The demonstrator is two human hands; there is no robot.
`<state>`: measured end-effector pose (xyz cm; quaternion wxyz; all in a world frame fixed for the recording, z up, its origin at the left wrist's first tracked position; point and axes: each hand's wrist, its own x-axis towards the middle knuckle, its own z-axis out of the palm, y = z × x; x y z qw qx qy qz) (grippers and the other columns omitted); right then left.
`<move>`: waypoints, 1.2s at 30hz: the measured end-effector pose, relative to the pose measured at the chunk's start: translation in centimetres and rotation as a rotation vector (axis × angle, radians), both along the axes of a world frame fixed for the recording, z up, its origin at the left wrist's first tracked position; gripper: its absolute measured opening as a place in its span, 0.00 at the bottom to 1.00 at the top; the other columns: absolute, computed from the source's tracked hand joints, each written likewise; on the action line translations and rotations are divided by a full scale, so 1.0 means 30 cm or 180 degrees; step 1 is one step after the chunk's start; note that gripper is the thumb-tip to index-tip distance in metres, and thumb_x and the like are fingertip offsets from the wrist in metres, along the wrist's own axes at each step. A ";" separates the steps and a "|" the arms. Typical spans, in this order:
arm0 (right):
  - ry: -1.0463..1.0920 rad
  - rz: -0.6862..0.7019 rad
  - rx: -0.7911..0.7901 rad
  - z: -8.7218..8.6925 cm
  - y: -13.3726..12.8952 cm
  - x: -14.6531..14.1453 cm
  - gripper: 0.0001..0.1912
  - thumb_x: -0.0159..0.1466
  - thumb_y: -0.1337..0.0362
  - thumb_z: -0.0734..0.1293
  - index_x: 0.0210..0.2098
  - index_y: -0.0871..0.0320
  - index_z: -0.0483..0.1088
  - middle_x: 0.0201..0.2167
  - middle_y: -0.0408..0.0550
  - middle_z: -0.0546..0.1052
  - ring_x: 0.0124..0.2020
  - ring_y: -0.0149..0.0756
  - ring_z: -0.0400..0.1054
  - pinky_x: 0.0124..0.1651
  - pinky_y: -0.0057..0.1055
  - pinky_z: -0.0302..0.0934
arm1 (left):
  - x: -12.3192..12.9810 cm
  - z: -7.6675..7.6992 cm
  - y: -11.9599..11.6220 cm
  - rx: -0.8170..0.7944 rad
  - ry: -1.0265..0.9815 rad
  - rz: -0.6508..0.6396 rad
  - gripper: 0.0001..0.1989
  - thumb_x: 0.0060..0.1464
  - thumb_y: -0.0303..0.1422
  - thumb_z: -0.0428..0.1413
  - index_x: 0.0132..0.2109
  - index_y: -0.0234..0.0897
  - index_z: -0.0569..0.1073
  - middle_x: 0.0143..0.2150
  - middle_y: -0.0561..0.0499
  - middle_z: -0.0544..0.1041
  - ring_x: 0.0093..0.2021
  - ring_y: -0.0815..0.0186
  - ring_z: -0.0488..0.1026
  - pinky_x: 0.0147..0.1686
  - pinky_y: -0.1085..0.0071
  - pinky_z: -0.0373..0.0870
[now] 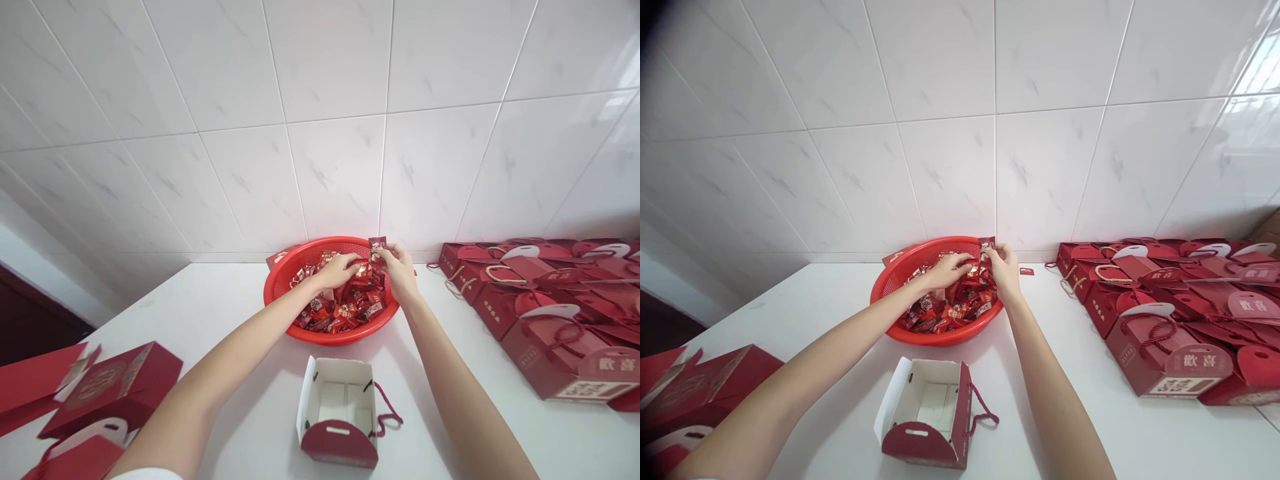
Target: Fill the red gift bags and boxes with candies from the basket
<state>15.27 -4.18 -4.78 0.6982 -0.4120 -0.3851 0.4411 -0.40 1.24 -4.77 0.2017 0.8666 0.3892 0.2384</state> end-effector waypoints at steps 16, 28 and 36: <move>-0.0096 0.0171 -0.0188 0.009 -0.008 -0.007 0.11 0.48 0.59 0.72 0.27 0.56 0.69 0.25 0.41 0.74 0.28 0.31 0.69 0.34 0.30 0.67 | -0.023 0.021 0.020 -0.0323 -0.1702 -0.0043 0.21 0.57 0.35 0.56 0.56 0.34 0.73 0.54 0.42 0.78 0.49 0.60 0.76 0.50 0.65 0.72; -0.0311 0.0507 -0.0076 0.003 -0.007 -0.006 0.14 0.48 0.55 0.73 0.28 0.56 0.70 0.26 0.42 0.74 0.30 0.32 0.67 0.35 0.30 0.69 | -0.022 0.024 0.012 -0.0534 -0.1853 0.0071 0.22 0.57 0.41 0.58 0.53 0.31 0.71 0.39 0.46 0.81 0.40 0.61 0.78 0.43 0.65 0.74; -0.0141 0.0329 -0.0069 0.000 -0.003 -0.008 0.13 0.47 0.57 0.73 0.28 0.56 0.70 0.26 0.41 0.75 0.29 0.31 0.68 0.34 0.30 0.66 | -0.024 0.030 -0.003 -0.0792 -0.1797 -0.0342 0.25 0.50 0.33 0.64 0.53 0.34 0.66 0.49 0.41 0.80 0.48 0.57 0.78 0.47 0.63 0.74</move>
